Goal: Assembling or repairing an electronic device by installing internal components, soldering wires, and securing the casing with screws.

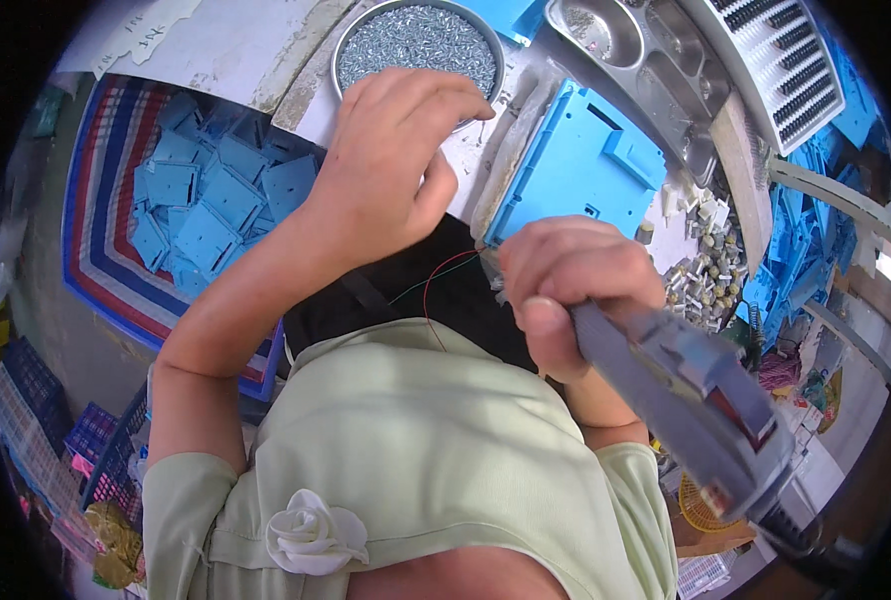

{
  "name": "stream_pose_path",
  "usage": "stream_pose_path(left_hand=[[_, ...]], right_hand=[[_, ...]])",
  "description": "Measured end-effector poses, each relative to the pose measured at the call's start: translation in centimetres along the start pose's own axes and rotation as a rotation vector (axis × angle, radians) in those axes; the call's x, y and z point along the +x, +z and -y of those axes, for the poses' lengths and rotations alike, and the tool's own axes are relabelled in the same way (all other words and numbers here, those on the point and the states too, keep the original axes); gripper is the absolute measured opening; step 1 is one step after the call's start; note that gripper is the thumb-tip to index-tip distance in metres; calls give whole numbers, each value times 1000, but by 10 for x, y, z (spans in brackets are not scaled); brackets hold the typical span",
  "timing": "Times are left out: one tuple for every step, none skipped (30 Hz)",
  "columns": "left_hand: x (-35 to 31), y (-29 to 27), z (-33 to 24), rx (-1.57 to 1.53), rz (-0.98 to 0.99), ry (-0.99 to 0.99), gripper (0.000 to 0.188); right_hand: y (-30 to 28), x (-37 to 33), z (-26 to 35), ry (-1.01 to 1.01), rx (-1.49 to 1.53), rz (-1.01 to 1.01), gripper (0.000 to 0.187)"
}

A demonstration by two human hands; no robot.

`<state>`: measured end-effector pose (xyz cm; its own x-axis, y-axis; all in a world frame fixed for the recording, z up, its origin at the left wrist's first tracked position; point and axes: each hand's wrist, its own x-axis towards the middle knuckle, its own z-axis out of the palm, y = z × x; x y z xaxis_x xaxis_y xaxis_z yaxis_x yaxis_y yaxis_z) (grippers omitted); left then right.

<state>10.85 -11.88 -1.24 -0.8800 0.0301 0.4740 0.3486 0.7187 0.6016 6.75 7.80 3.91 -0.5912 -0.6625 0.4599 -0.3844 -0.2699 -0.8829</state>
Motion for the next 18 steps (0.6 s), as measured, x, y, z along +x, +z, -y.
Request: stream_pose_path(left_hand=[[7, 11, 4, -28, -30, 38, 42], [15, 19, 3, -58, -59, 78, 38], [23, 26, -7, -116, -6, 103, 36], [32, 34, -18, -173, 40, 138, 33], [42, 42, -28, -228, 88, 173, 31], [49, 57, -35, -289, 108, 191, 29], [50, 65, -39, -216, 142, 218, 30], [50, 71, -40, -143, 172, 246, 31], [56, 75, -38, -65, 197, 281, 32], [56, 74, -37, -61, 274, 253, 36], [59, 74, -38, -43, 291, 262, 37], [59, 73, -41, -18, 307, 259, 37], [60, 71, -44, 7, 320, 255, 38], [61, 70, -46, 16, 347, 251, 40], [60, 69, -46, 18, 351, 246, 40], [60, 69, -45, 21, 353, 241, 40], [60, 69, -44, 23, 355, 235, 40], [60, 69, -46, 21, 359, 227, 40]], right_hand=[[-4, -2, 5, 40, 19, -16, 23], [-8, -1, 8, 78, 42, -23, 24], [-15, -2, 23, 151, 100, -75, 24], [-30, -1, 28, 78, 152, -139, 24], [-44, 0, 34, 7, 204, -198, 25], [-63, -6, 36, -83, 189, -280, 26], [-80, -10, 35, -180, 185, -348, 27], [-96, -19, 37, -164, 129, -418, 28], [-111, -23, 35, -155, 72, -488, 28], [-119, -29, 23, -139, 88, -519, 27], [-125, -33, 9, -125, 106, -548, 27], [-129, -33, -5, -156, 163, -529, 25], [-131, -32, -12, -129, 151, -574, 25], [-136, -29, -10, -154, 171, -556, 26], [-138, -22, -8, -176, 196, -533, 27], [-138, -19, -7, -163, 143, -535, 26], [-135, -18, -5, -149, 90, -535, 25], [-135, -18, -8, -130, 15, -527, 25]])
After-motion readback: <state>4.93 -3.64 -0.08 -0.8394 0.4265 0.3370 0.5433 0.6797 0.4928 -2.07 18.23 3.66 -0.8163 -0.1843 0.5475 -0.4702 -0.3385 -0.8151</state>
